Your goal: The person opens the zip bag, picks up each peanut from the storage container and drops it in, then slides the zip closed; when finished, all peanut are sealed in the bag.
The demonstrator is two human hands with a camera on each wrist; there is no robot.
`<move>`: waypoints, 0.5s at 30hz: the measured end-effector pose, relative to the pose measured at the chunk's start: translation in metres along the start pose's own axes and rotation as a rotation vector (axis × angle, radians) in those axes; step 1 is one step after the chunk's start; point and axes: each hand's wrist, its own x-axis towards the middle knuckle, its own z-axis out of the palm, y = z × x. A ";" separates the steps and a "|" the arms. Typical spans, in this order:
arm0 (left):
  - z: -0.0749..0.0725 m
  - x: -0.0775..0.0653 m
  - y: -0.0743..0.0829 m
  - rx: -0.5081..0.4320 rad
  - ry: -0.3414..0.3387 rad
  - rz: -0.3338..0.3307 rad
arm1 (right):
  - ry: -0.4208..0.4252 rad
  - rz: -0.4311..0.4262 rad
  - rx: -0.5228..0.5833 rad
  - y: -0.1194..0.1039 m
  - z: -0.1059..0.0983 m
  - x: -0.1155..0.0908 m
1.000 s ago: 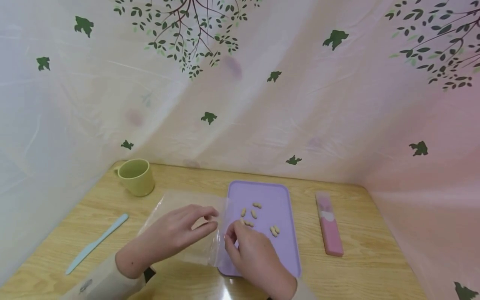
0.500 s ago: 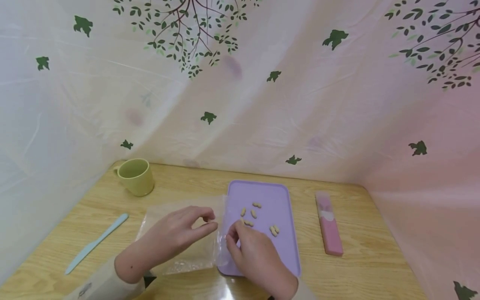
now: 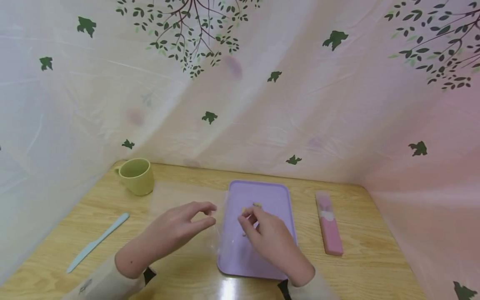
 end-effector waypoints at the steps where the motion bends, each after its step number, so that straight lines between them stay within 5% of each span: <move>1: 0.001 0.000 0.000 0.005 -0.004 0.000 | -0.001 0.024 0.024 0.002 -0.006 0.002; 7: 0.005 -0.001 -0.001 0.022 -0.052 -0.028 | 0.022 0.131 0.091 0.021 -0.036 0.017; 15: 0.008 -0.003 -0.003 -0.013 -0.076 -0.065 | 0.024 0.183 0.110 0.046 -0.052 0.032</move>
